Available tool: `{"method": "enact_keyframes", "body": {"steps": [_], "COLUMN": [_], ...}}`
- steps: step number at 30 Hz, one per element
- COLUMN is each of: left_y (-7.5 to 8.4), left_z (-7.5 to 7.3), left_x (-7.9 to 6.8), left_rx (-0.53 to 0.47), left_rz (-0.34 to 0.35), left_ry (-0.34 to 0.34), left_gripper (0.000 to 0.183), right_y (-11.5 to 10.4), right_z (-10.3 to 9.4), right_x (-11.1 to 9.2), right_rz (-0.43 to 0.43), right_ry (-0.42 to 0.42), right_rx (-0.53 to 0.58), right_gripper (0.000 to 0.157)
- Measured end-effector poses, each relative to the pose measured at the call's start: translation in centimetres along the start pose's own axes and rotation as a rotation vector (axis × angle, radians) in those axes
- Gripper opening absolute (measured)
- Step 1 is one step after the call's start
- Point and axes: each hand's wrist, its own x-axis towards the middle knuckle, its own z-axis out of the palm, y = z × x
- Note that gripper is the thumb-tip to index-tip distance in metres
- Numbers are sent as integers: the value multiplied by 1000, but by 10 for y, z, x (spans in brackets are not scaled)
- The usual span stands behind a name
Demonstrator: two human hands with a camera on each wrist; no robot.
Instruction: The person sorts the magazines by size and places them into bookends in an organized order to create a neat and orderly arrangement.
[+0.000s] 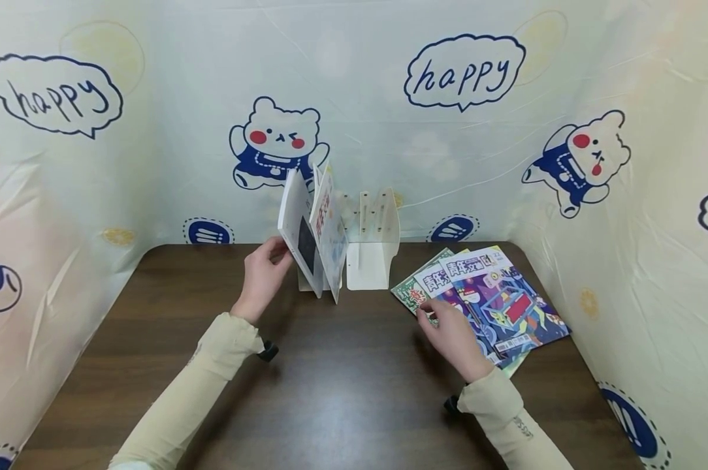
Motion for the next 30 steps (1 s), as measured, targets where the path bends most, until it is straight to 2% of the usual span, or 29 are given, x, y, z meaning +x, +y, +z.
{"method": "enact_keyframes", "body": {"steps": [7, 12, 22, 30], "left_y": [1, 1, 0, -1], "left_z": [0, 0, 0, 0], "left_x": [1, 1, 0, 0], "left_rx": [4, 12, 2, -6], "left_rz": [-8, -9, 9, 13], "left_ry": [-12, -10, -12, -13], "left_gripper": [29, 28, 29, 29], "right_y": [11, 23, 60, 80], "right_z": [-20, -32, -42, -46], "right_x": [0, 1, 13, 20], "right_rz": [48, 54, 104, 191], "right_ry": [-50, -53, -51, -161], "right_rx": [-47, -90, -193, -224], "right_gripper": [23, 27, 24, 36]}}
